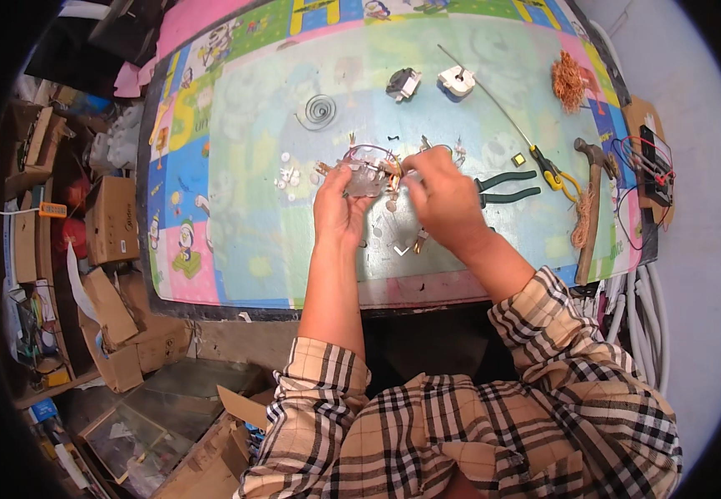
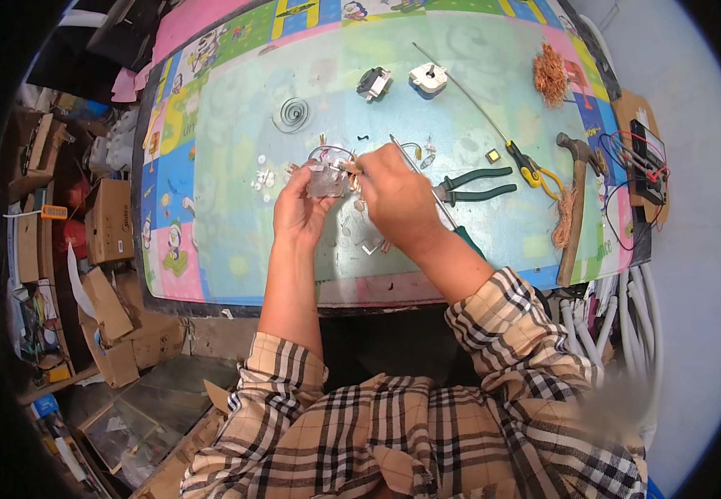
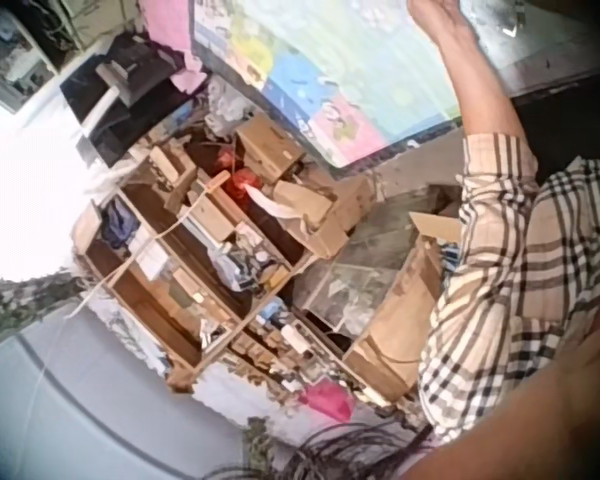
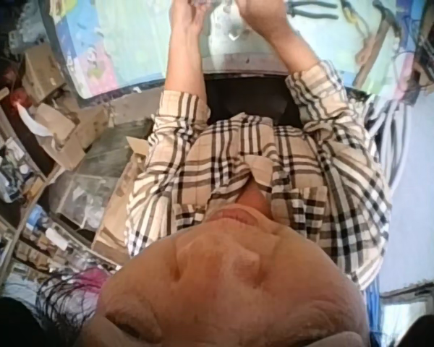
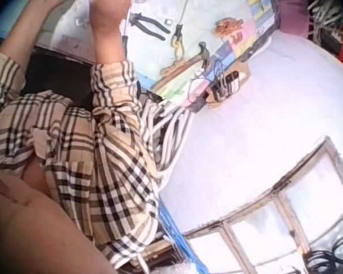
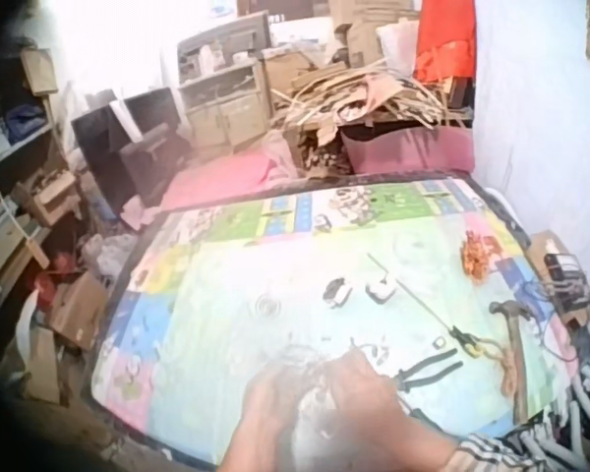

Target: The person sits on the floor and repairs small electrical components on a colorful table. They use a screwdriver to tighten screws, pliers to strip wires, and a hammer to tap parts. The person handles wires, screws, and small metal housings throughout the task.

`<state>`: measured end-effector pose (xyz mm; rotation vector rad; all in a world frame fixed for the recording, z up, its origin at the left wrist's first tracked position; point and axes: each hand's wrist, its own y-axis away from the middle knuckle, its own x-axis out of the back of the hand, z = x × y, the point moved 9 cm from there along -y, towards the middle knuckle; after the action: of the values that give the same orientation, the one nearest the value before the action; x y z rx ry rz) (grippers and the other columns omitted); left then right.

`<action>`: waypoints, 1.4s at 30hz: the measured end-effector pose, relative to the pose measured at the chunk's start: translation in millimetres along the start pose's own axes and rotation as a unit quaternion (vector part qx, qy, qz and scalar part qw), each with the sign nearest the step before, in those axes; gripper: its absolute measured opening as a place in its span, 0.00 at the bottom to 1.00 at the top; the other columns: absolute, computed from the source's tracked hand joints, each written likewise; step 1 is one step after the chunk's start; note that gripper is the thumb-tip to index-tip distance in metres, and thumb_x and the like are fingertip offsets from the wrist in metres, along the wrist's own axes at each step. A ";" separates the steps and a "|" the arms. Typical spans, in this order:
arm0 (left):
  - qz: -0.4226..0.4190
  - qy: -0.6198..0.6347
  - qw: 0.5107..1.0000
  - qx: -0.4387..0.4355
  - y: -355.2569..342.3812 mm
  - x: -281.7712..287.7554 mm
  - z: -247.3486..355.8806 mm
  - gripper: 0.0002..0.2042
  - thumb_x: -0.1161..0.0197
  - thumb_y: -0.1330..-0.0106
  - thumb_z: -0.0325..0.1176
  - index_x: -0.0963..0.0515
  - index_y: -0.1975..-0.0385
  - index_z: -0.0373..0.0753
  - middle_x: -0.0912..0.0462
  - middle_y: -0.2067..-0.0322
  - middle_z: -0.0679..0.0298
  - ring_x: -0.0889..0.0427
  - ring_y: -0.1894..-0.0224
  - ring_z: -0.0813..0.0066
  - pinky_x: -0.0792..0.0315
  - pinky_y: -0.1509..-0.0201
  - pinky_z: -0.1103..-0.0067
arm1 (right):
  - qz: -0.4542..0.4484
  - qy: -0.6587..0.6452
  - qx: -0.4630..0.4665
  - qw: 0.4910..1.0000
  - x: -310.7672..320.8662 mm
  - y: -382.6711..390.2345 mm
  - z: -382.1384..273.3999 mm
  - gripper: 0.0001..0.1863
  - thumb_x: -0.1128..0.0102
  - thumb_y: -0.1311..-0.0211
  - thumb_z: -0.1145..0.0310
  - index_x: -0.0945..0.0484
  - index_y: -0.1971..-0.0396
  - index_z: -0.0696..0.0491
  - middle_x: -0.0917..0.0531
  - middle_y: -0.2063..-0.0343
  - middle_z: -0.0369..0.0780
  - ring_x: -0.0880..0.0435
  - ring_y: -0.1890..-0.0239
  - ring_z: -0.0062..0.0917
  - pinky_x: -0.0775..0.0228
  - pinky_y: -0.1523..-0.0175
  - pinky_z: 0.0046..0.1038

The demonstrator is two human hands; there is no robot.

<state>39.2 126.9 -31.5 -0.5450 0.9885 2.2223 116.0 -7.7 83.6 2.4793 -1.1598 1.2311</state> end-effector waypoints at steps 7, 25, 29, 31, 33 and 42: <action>-0.077 -0.020 0.997 0.011 20.1 -28.3 0.4 0.17 0.46 0.30 0.38 0.28 0.49 0.32 0.21 0.52 0.55 0.22 0.50 0.64 0.28 0.46 0.68 | -0.105 -0.228 -0.181 0.951 -12.3 -1.6 50.5 0.36 0.40 0.40 0.47 0.34 0.41 0.60 0.31 0.46 0.55 0.25 0.46 0.41 0.31 0.44 0.36; -0.139 -0.067 0.988 -0.008 51.7 -50.3 7.4 0.18 0.44 0.30 0.35 0.28 0.49 0.27 0.21 0.55 0.55 0.21 0.53 0.67 0.27 0.47 0.70 | -0.195 -0.280 -0.183 0.922 -22.1 2.2 46.4 0.31 0.45 0.36 0.45 0.27 0.47 0.59 0.22 0.51 0.52 0.23 0.48 0.38 0.34 0.43 0.33; -0.108 -0.104 0.988 -0.043 51.4 -50.4 7.0 0.16 0.50 0.29 0.37 0.26 0.52 0.29 0.20 0.58 0.56 0.20 0.57 0.68 0.25 0.52 0.71 | -0.182 -0.255 -0.163 0.936 -17.3 1.2 41.0 0.32 0.45 0.38 0.44 0.27 0.48 0.59 0.22 0.51 0.53 0.24 0.47 0.40 0.34 0.43 0.34; -0.079 -0.165 0.981 -0.070 48.2 -43.3 8.9 0.16 0.53 0.28 0.39 0.25 0.57 0.31 0.20 0.61 0.57 0.19 0.61 0.69 0.24 0.57 0.71 | -0.181 -0.219 -0.146 0.948 -14.7 2.2 29.0 0.32 0.44 0.38 0.45 0.27 0.48 0.60 0.22 0.51 0.53 0.24 0.47 0.41 0.34 0.43 0.35; -0.052 -0.257 0.961 -0.092 43.2 -34.8 9.9 0.17 0.57 0.28 0.41 0.25 0.61 0.33 0.21 0.64 0.58 0.19 0.65 0.69 0.23 0.62 0.73 | -0.184 -0.198 -0.128 0.954 -16.6 3.3 21.3 0.32 0.44 0.38 0.46 0.27 0.48 0.62 0.22 0.51 0.53 0.24 0.47 0.41 0.34 0.43 0.35; 0.091 -0.476 0.860 -0.163 56.4 -27.4 42.3 0.20 0.58 0.34 0.39 0.25 0.72 0.27 0.21 0.69 0.40 0.25 0.63 0.42 0.33 0.54 0.61 | -0.216 -0.201 -0.048 0.954 -31.7 10.3 5.4 0.31 0.48 0.34 0.53 0.32 0.45 0.68 0.26 0.49 0.55 0.27 0.45 0.43 0.38 0.40 0.34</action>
<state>14.8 119.9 39.8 0.5359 0.1375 2.3799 100.6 1.2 55.0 2.7766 -0.6529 0.5596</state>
